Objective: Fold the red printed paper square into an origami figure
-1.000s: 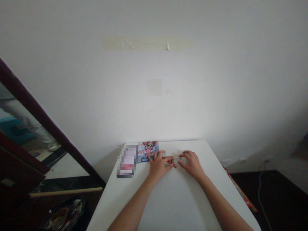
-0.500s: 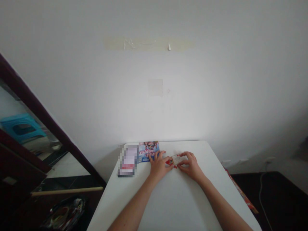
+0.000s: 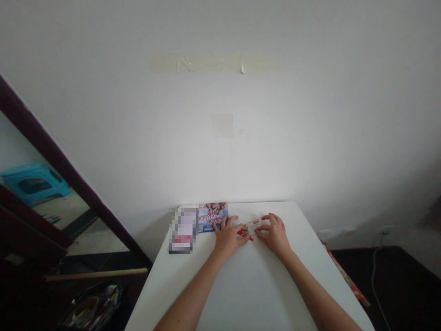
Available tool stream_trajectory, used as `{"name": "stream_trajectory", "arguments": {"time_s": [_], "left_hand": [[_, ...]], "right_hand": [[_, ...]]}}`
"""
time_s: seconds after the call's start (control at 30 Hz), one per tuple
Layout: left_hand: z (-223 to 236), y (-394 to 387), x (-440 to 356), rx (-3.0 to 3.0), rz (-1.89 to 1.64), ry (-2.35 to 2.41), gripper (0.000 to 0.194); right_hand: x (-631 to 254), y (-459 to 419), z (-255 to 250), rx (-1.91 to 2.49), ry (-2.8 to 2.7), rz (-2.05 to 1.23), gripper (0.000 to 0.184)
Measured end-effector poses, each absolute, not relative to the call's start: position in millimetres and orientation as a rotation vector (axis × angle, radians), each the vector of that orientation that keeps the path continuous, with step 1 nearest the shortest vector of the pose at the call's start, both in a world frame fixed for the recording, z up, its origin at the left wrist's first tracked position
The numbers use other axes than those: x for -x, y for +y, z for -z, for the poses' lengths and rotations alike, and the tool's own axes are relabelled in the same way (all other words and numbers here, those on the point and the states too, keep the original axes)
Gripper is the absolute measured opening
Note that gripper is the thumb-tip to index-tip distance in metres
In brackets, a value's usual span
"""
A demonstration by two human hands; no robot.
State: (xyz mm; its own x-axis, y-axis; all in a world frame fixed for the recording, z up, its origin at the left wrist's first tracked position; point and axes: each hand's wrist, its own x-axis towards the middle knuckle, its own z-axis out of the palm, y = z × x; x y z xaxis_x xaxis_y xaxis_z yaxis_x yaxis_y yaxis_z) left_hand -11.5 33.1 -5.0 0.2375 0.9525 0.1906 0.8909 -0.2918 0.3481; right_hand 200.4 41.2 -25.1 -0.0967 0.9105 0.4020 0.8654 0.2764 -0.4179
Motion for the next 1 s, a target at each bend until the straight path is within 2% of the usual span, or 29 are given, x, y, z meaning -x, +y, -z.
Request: {"name": "stream_trajectory", "arguments": {"time_s": [0.57, 1.0], "left_hand": [[6, 35, 12, -2.339, -0.526, 1.759, 0.036], [1, 32, 10, -2.316, -0.548, 1.774, 0.033]], "right_hand": [[-191, 49, 18, 1.832, -1.778, 0.097, 0.018], [-194, 50, 19, 1.854, -1.695, 0.038, 0.022]]}}
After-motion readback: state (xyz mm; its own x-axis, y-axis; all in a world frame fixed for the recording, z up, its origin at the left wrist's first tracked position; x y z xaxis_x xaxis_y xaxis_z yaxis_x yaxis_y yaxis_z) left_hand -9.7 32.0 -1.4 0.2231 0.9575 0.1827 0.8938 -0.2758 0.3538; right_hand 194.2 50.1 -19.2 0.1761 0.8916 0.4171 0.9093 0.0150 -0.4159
